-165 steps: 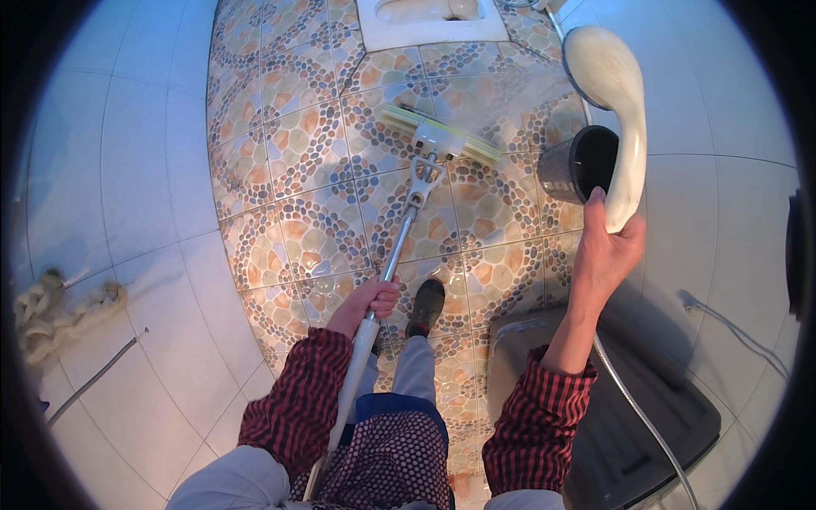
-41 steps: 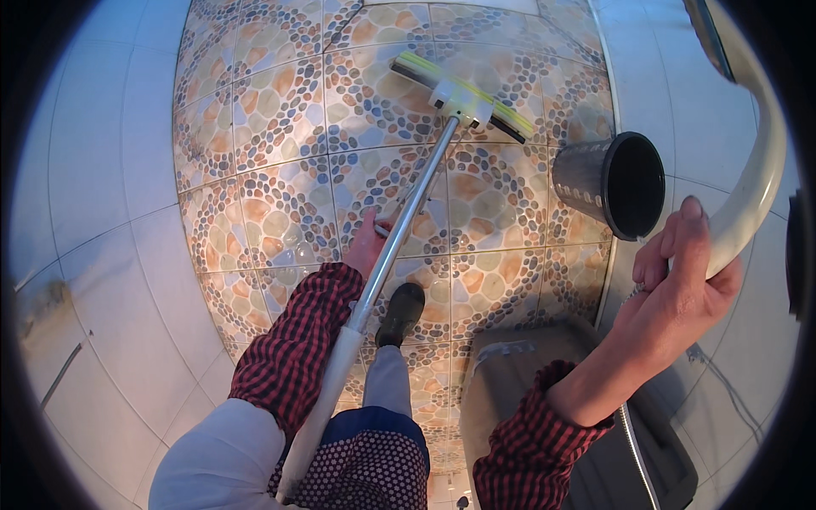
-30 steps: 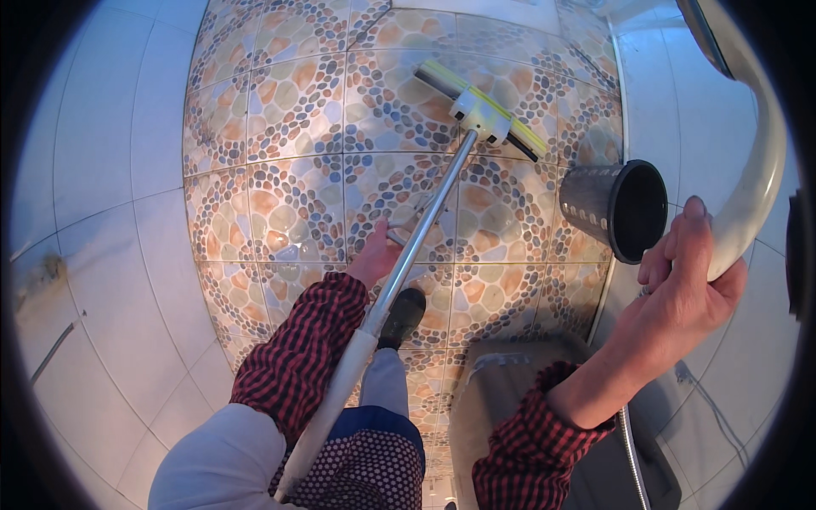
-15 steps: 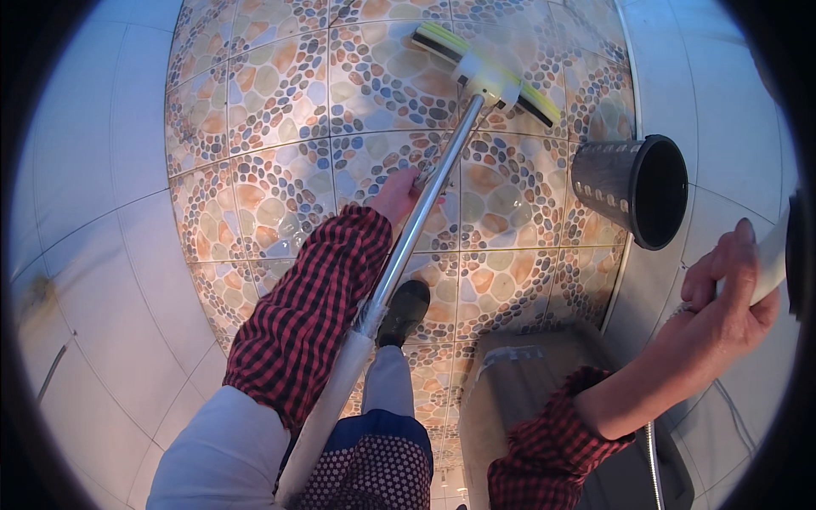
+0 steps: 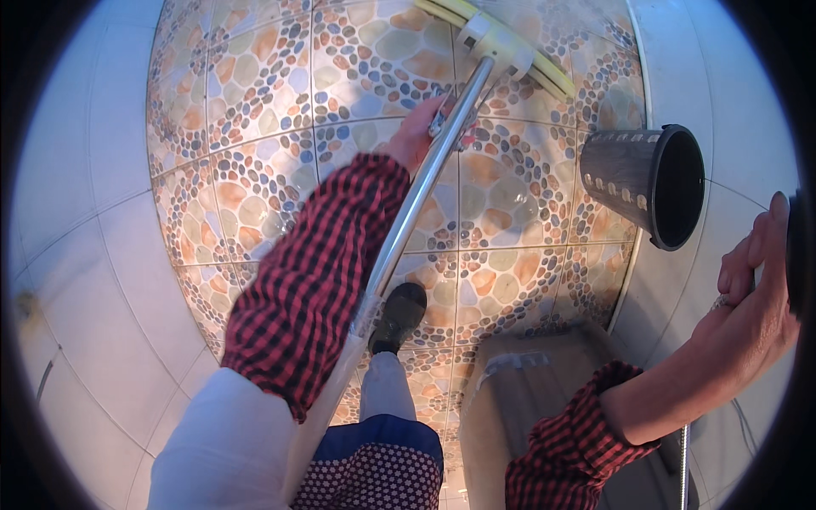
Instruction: The person mops a tiled bathroom floor using a mop and a handheld shower head. They repeatedly wet the mop head with water from the shower head and push the mop across the floor around a squat toilet.
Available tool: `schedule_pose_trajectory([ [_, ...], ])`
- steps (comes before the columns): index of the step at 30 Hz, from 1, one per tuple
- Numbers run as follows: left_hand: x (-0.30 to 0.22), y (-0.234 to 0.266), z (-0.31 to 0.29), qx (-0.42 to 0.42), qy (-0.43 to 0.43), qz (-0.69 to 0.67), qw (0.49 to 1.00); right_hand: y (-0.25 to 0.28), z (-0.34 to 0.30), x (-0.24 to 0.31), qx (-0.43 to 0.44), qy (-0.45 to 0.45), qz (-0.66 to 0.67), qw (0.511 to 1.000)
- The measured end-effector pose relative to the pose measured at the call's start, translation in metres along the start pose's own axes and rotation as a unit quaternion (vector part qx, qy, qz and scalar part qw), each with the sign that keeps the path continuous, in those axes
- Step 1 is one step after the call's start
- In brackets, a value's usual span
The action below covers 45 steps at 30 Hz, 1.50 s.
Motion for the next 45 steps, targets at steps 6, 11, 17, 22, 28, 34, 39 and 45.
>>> schedule_pose_trajectory([
  [6,0.011,0.015,0.026,0.013,-0.025,-0.079,0.996,0.005,0.014,0.008,0.030,-0.004,0.069,0.997],
  [11,-0.002,0.049,0.062,0.015,-0.068,-0.029,0.997,-0.011,0.015,0.016,0.070,0.032,0.095,0.992],
  [17,0.045,0.068,0.027,-0.048,-0.093,-0.154,0.983,-0.020,0.015,0.030,0.032,-0.011,0.057,0.998],
  [22,0.056,0.074,-0.003,-0.055,-0.055,-0.196,0.977,-0.006,0.037,0.003,0.093,0.087,0.005,0.992],
  [28,0.058,0.078,-0.058,-0.062,-0.072,-0.073,0.993,-0.016,0.030,0.009,0.012,0.136,-0.093,0.986],
  [34,0.069,0.101,-0.150,-0.205,-0.039,0.053,0.977,-0.010,0.030,0.004,0.043,0.048,0.012,0.998],
  [39,0.070,0.062,-0.201,-0.225,-0.034,-0.088,0.970,0.004,0.035,0.017,-0.007,0.001,0.040,0.999],
  [45,0.056,0.037,-0.225,-0.310,-0.006,-0.088,0.947,0.022,0.035,0.046,-0.014,-0.002,0.065,0.998],
])
Point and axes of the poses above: each hand's wrist, its own z-axis towards the middle knuckle, its own y-axis out of the back of the hand, x = y × z, the point moved 7 cm from there along z, towards the middle knuckle, and after that the axes turned 14 degrees about x, right-handed, at the moved point
